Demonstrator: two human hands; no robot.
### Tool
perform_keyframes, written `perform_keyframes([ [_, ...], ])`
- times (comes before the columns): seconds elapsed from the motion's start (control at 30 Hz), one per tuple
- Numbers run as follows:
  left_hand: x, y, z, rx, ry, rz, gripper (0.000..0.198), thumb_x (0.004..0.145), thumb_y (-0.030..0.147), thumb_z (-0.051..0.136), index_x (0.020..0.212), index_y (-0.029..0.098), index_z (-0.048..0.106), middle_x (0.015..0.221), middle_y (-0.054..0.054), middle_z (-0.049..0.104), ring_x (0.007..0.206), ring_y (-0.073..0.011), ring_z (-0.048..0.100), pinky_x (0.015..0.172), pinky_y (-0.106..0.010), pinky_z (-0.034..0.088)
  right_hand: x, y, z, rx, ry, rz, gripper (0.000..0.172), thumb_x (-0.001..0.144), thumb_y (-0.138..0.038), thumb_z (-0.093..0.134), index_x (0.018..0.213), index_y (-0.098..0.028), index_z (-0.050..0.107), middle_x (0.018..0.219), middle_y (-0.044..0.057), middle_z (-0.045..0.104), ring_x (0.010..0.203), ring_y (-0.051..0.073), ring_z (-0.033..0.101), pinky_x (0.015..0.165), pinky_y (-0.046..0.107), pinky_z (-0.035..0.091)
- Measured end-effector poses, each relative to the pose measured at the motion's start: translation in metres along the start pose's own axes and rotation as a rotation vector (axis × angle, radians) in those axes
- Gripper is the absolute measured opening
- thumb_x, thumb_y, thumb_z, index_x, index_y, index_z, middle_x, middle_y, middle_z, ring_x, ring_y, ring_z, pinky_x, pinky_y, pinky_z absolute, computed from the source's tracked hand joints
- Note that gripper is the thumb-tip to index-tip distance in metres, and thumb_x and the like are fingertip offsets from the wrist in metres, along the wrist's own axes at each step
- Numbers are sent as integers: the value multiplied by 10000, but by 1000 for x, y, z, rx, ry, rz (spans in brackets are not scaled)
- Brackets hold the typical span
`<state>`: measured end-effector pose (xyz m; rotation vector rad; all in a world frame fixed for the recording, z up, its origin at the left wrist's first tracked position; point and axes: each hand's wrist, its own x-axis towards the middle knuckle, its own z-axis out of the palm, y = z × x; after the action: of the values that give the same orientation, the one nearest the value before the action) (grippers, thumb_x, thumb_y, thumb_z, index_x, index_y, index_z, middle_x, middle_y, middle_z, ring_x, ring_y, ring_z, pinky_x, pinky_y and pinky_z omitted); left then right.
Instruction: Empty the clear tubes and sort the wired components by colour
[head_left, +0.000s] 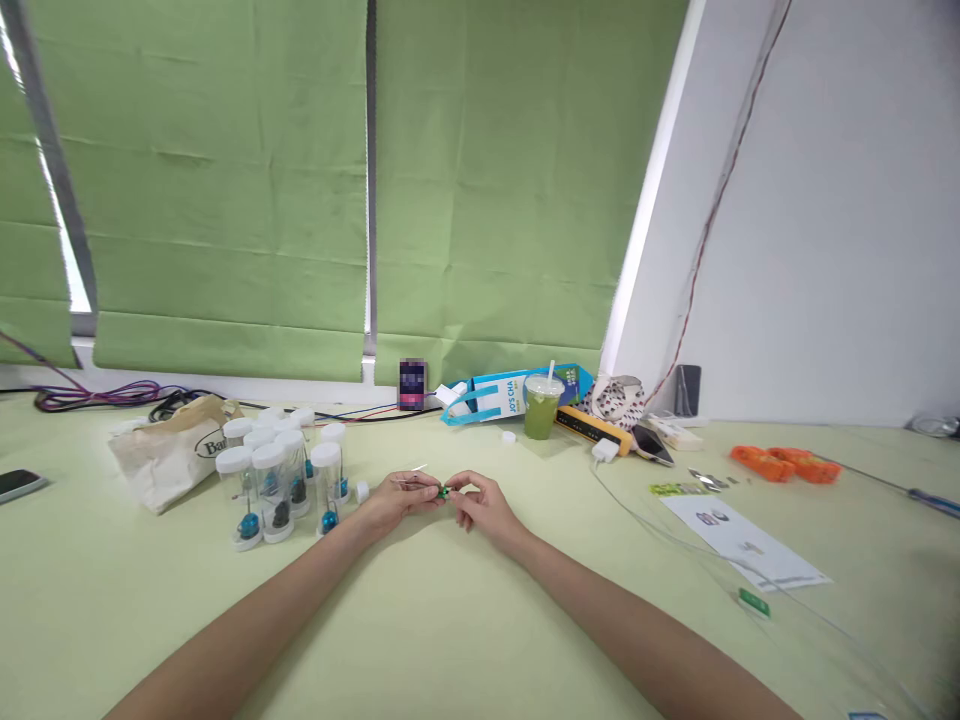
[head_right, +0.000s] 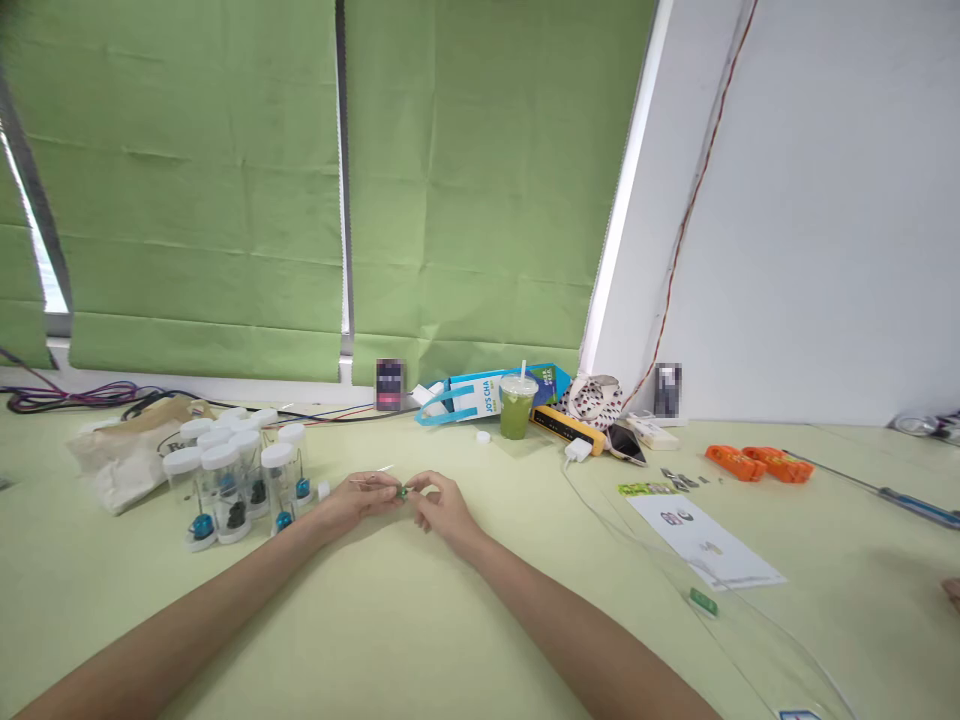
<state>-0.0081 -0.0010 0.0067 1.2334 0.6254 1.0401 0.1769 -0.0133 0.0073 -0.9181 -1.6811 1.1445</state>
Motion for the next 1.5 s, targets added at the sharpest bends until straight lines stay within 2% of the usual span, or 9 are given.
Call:
perform_keyframes([
  [0.07,0,1,1,-9,2,-2,234,580,233,739,772,122,664,768,-55,675,809,-198,614,853,-377,415,0,0,0,-5,0,-4,293,705,-404,559,882,-171,538,636,-25,530,424,60,490,377,173,381],
  [0.27,0,-1,0,-24,4,-3,242,566,231,748,768,127,664,770,-51,679,808,-205,619,858,-392,410,1,1,0,9,0,-23,288,705,-422,549,860,-180,556,756,-6,549,432,50,496,382,182,388],
  [0.57,1,-1,-1,3,-10,2,234,589,228,735,788,127,663,792,-60,683,838,-209,613,837,-368,418,3,5,0,4,-22,-24,287,753,-441,497,854,-175,538,623,-37,503,404,56,486,363,169,365],
  [0.77,2,-3,-1,11,-27,0,224,609,232,722,798,130,658,832,-70,684,837,-207,616,844,-371,416,6,9,-1,11,-37,-17,318,778,-468,443,849,-170,529,630,-35,498,391,53,485,355,169,357],
  [0.97,2,-3,-2,4,-17,4,184,623,204,712,783,128,662,785,-49,674,818,-187,612,845,-365,422,1,3,-1,-6,-18,-17,292,717,-418,540,910,-199,520,815,-4,540,441,44,500,380,172,380],
  [1.27,2,-3,-2,14,-18,4,203,617,218,716,790,126,662,805,-62,671,814,-195,617,856,-374,415,-1,-2,0,-4,-26,-5,249,686,-317,579,893,-192,520,602,-52,478,444,66,496,396,176,379],
  [1.5,1,-2,-1,36,-23,8,200,625,227,709,788,121,662,791,-64,667,823,-199,610,849,-375,421,-1,-3,0,-6,-29,-12,232,710,-333,550,891,-189,525,696,-29,507,439,53,492,384,172,378],
])
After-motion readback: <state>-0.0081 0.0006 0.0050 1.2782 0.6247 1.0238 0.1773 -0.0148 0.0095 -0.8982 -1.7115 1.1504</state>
